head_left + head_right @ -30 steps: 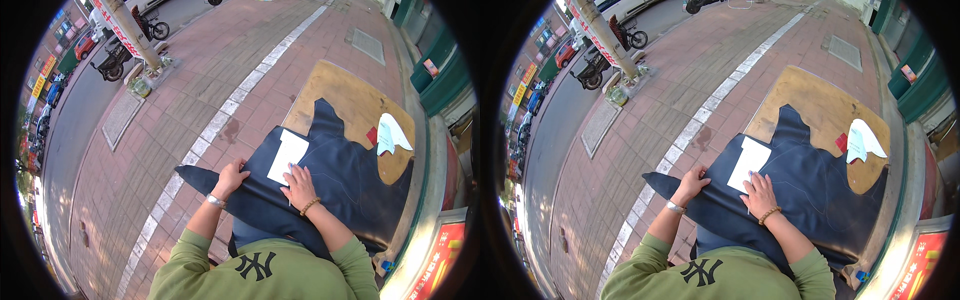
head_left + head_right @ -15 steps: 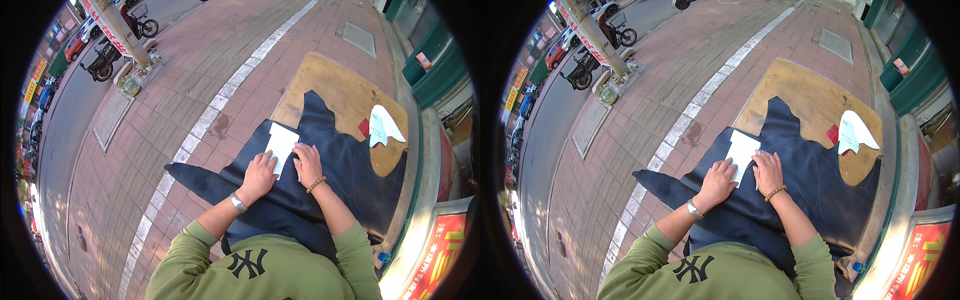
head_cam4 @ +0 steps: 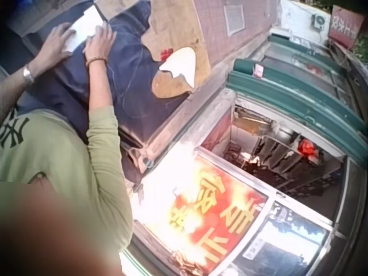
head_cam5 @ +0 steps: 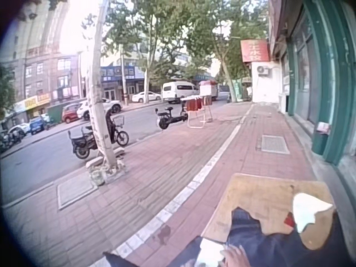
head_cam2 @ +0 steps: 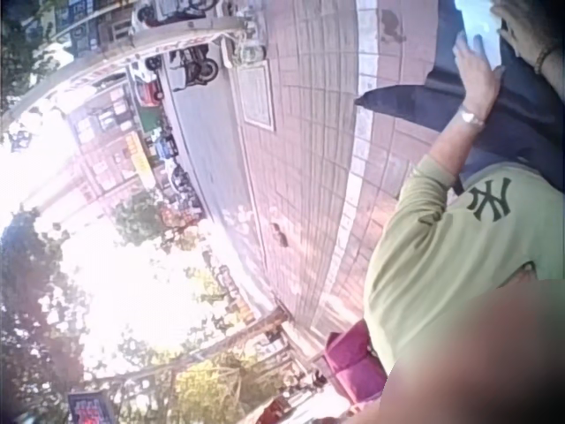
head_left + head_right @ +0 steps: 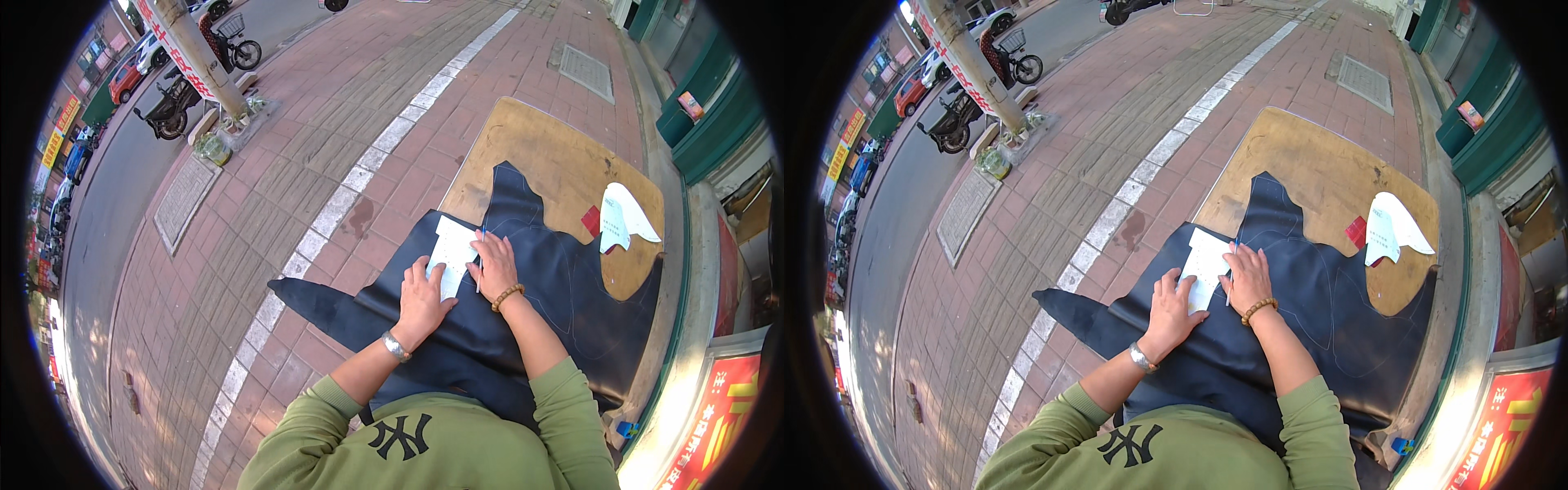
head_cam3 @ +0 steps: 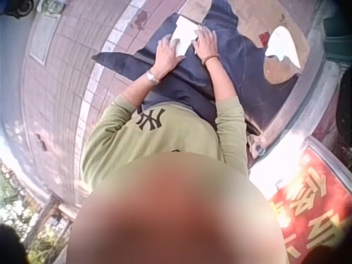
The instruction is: The person places white paper patterns onto a black leather sheet on a wooden table and traces their outlines with a white marking tool. The person repositions the patterns multiple times to mark different sections of the leather.
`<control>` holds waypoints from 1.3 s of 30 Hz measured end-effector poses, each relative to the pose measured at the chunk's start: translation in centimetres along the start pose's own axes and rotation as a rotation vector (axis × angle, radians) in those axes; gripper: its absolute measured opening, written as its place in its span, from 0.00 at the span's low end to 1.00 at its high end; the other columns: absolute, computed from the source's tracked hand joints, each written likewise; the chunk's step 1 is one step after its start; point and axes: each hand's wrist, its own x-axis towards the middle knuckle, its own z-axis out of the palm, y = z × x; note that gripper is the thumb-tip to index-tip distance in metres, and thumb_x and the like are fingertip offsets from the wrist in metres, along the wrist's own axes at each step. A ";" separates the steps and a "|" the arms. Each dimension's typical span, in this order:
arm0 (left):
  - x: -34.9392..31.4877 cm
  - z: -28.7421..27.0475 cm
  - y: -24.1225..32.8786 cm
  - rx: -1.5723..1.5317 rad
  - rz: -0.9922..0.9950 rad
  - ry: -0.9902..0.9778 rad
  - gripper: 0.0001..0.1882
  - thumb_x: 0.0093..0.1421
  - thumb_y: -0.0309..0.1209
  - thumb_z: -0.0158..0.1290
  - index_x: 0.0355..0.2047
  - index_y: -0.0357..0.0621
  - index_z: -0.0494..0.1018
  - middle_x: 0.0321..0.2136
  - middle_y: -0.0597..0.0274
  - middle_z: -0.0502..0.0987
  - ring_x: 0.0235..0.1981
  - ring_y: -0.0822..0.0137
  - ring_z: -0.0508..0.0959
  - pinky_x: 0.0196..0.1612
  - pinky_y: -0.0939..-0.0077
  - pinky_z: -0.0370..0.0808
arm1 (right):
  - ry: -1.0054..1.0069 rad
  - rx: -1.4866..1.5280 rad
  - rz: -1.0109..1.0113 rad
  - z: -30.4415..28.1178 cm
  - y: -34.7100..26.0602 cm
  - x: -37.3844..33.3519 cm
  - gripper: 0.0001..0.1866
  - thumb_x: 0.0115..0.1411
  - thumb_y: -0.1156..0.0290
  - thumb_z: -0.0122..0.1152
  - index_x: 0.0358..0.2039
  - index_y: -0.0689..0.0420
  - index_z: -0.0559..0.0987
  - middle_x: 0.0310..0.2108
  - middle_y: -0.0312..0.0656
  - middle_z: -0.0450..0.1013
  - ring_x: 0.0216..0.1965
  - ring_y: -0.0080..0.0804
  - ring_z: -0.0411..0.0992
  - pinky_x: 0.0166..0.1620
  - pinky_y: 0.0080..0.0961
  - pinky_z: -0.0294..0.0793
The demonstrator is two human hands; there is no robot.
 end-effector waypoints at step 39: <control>2.9 -1.9 -5.7 -0.030 -0.346 -0.010 0.18 0.56 0.31 0.57 0.46 0.45 0.68 0.25 0.54 0.79 0.31 0.51 0.80 0.35 0.58 0.75 | -0.019 -0.143 0.026 2.1 -3.4 1.9 0.25 0.53 0.60 0.67 0.50 0.52 0.73 0.58 0.44 0.66 0.62 0.40 0.59 0.65 0.49 0.50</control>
